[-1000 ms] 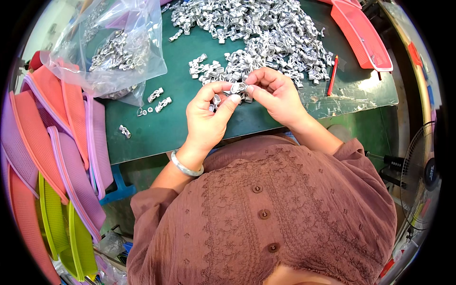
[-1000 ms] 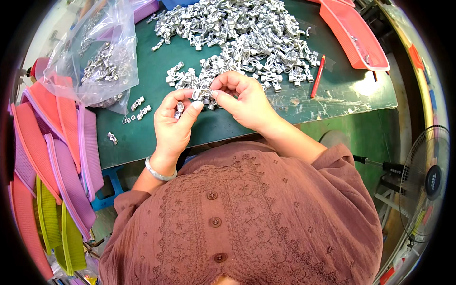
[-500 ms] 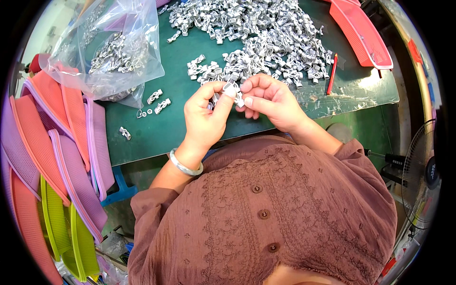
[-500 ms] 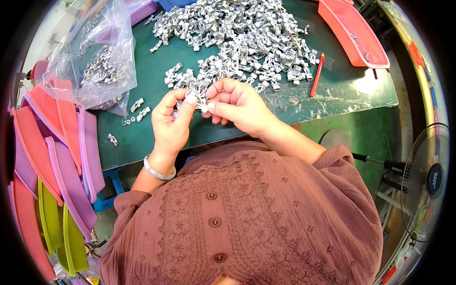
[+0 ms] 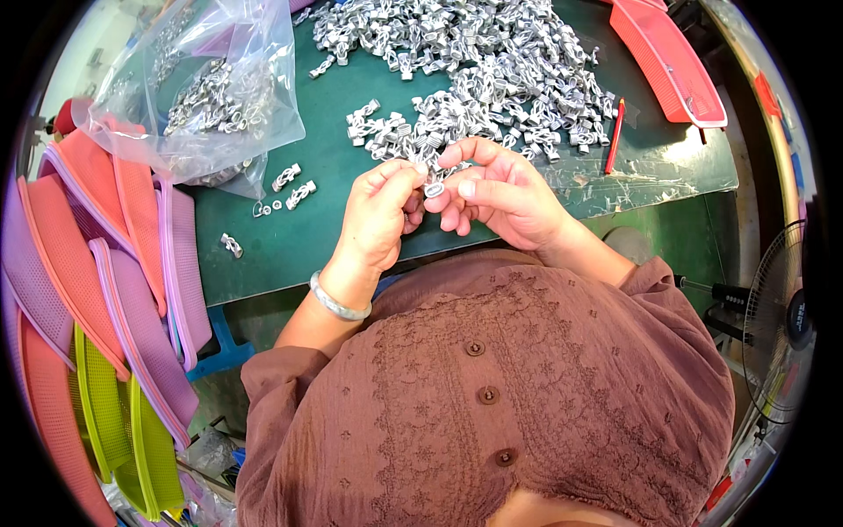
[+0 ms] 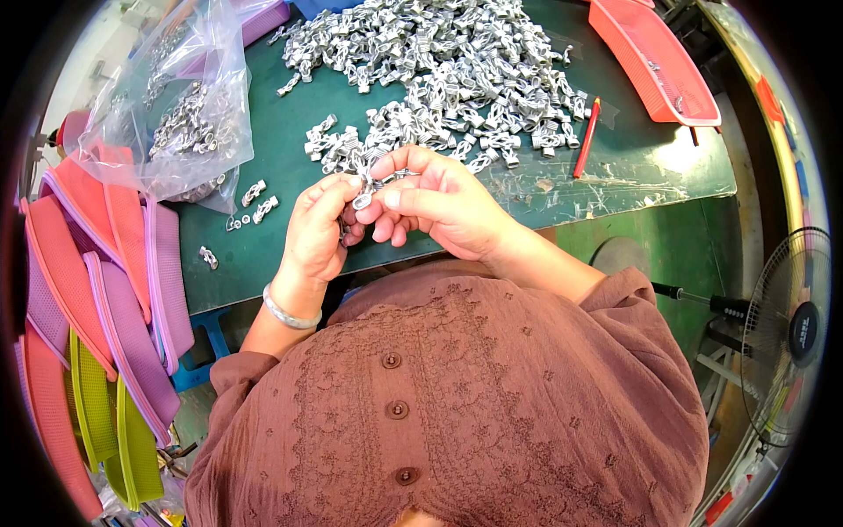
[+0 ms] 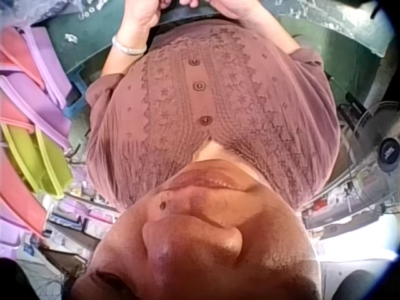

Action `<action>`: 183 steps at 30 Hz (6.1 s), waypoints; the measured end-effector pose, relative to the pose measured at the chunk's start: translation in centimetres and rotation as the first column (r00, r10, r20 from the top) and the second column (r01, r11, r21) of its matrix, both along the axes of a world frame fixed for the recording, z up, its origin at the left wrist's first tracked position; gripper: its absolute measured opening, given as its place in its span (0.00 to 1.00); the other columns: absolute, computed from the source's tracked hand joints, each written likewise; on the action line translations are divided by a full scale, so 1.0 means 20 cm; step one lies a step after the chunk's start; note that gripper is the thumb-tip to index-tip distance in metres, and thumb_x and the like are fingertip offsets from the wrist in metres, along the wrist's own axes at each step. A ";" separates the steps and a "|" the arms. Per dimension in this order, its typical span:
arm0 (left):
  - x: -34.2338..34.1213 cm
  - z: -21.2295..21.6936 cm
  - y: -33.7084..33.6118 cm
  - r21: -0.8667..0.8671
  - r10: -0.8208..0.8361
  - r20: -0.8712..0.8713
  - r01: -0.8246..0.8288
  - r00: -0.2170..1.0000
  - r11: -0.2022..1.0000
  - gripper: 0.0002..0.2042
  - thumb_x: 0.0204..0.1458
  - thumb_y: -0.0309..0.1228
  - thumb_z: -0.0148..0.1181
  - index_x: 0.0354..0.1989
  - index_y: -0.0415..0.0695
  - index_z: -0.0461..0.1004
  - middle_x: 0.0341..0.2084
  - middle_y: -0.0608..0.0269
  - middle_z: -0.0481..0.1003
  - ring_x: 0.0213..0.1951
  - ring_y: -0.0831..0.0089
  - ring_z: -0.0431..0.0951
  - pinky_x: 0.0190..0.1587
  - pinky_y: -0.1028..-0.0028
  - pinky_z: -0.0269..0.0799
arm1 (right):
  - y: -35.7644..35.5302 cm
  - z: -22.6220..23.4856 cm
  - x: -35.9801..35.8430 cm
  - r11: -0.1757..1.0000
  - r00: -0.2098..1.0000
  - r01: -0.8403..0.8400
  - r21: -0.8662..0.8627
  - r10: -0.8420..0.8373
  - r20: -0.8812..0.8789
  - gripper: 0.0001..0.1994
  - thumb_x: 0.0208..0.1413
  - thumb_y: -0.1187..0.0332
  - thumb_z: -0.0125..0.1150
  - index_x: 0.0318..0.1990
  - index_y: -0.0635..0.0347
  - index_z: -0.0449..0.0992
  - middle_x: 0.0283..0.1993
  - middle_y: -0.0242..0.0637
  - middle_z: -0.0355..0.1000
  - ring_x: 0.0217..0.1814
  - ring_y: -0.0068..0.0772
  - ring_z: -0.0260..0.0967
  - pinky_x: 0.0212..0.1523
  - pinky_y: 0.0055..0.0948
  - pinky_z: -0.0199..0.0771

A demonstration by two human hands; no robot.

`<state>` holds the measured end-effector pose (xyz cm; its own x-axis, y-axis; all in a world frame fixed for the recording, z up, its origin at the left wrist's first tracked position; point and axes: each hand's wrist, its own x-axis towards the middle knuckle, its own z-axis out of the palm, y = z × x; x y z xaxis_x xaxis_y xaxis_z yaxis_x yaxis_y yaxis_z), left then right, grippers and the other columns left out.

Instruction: The person picks up small metal components from a workbench, fits them together with plastic inserts by hand, and marks several finished pieces using a red marking tool.

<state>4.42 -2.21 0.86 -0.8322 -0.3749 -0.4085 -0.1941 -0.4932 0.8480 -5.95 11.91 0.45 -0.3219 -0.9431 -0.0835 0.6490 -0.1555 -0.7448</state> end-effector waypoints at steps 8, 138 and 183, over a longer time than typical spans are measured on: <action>0.01 -0.02 0.04 -0.137 0.088 -0.189 -0.115 0.978 0.984 0.06 0.52 0.30 0.54 0.31 0.41 0.73 0.19 0.72 0.69 0.18 0.87 0.62 0.20 0.86 0.58 | -0.01 0.00 0.00 0.995 0.999 -0.039 0.094 0.042 -0.029 0.13 0.55 0.69 0.51 0.46 0.61 0.62 0.37 0.44 0.72 0.33 0.30 0.72 0.32 0.24 0.71; 0.05 -0.04 0.02 -0.062 0.011 -0.156 -0.021 0.988 0.998 0.09 0.54 0.29 0.49 0.40 0.41 0.71 0.22 0.69 0.69 0.20 0.83 0.66 0.17 0.85 0.56 | -0.04 -0.04 0.07 0.900 0.207 0.356 -0.252 -0.339 -0.918 0.18 0.42 0.81 0.58 0.43 0.62 0.66 0.31 0.33 0.67 0.33 0.27 0.67 0.33 0.25 0.68; 0.02 0.10 -0.05 -0.249 -0.069 -0.208 0.015 0.976 0.968 0.05 0.52 0.29 0.54 0.33 0.42 0.71 0.21 0.71 0.69 0.18 0.86 0.63 0.18 0.86 0.57 | -0.01 -0.03 0.06 0.894 0.248 0.359 -0.268 -0.368 -0.896 0.17 0.41 0.77 0.63 0.41 0.63 0.66 0.35 0.38 0.66 0.32 0.29 0.67 0.33 0.23 0.70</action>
<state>4.78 -3.21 2.86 -0.9071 -0.4035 -0.1197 -0.0115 -0.2606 0.9654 -4.78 11.64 -0.12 -0.4933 -0.7037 0.5113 -0.5648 -0.1878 -0.8036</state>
